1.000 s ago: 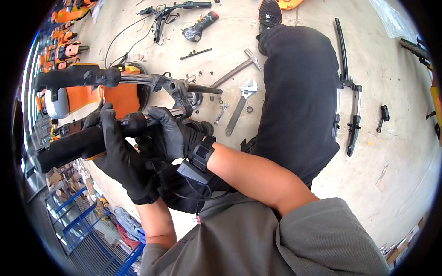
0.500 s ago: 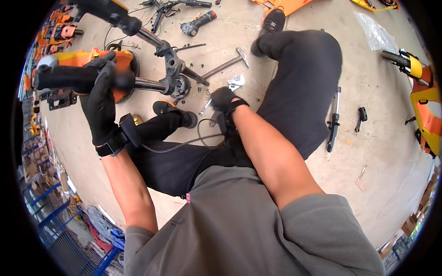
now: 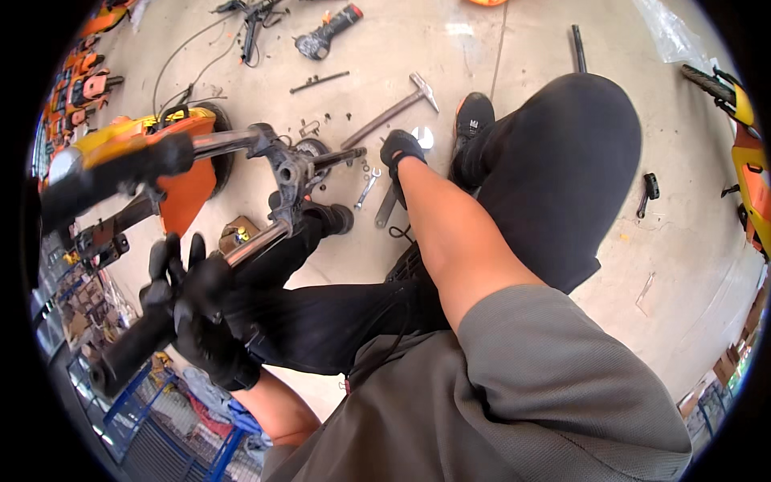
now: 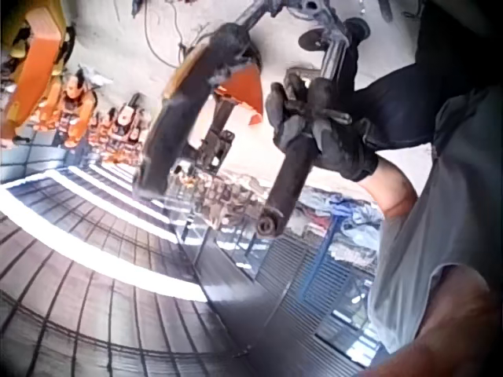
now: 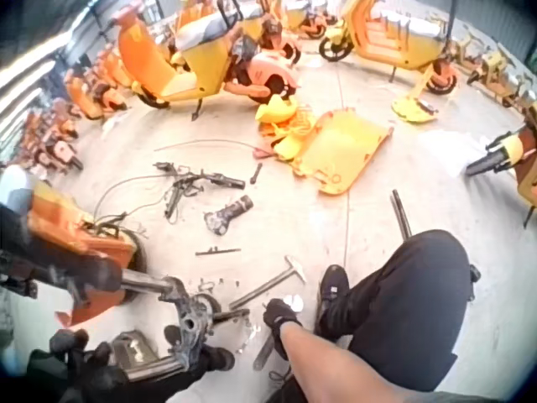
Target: The person, wearing gloves, uses a hammer to strike the triple tree of a motorcycle fork assembly to remove or seat the fork tubes, repeatedly tapping around the clamp area while holding the assembly by the tubes on the floor.
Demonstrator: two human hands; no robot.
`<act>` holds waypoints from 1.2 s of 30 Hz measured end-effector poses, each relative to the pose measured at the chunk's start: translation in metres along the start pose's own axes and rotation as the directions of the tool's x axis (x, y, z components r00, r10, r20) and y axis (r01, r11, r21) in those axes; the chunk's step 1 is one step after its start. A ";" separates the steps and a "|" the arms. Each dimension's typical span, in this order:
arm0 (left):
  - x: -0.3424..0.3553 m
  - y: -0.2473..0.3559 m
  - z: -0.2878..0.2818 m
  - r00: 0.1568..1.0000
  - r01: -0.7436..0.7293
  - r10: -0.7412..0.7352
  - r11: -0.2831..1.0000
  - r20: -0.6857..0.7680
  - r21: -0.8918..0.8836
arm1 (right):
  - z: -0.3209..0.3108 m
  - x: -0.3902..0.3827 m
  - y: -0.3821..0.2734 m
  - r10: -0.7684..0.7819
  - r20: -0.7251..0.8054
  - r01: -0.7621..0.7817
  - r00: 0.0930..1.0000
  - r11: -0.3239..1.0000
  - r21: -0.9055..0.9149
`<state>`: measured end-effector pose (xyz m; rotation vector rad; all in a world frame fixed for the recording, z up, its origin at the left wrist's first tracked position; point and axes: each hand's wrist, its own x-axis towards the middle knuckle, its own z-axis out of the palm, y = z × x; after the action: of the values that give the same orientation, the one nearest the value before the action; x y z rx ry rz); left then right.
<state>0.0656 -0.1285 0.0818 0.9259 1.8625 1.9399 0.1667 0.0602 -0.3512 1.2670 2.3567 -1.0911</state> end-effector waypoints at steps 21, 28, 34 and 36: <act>-0.016 0.019 -0.027 0.966 0.149 -0.190 0.963 0.176 0.223 | -0.016 0.050 -0.010 0.336 0.003 -0.334 0.942 0.937 0.103; -0.015 0.017 -0.009 0.985 0.141 -0.156 0.972 0.067 0.188 | -0.032 0.072 -0.011 0.641 0.091 -0.614 0.762 0.669 0.419; -0.004 0.002 -0.026 0.986 0.097 -0.113 0.986 0.124 0.133 | -0.032 0.094 0.012 0.675 0.170 -0.660 0.718 0.582 0.476; -0.003 -0.002 -0.033 0.983 0.072 -0.089 0.991 0.160 0.109 | -0.029 0.098 0.025 0.664 0.142 -0.631 0.734 0.589 0.505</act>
<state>0.0465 -0.1557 0.0809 0.9927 1.8873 1.6808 0.1325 0.1487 -0.3955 2.1423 1.3709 -1.4554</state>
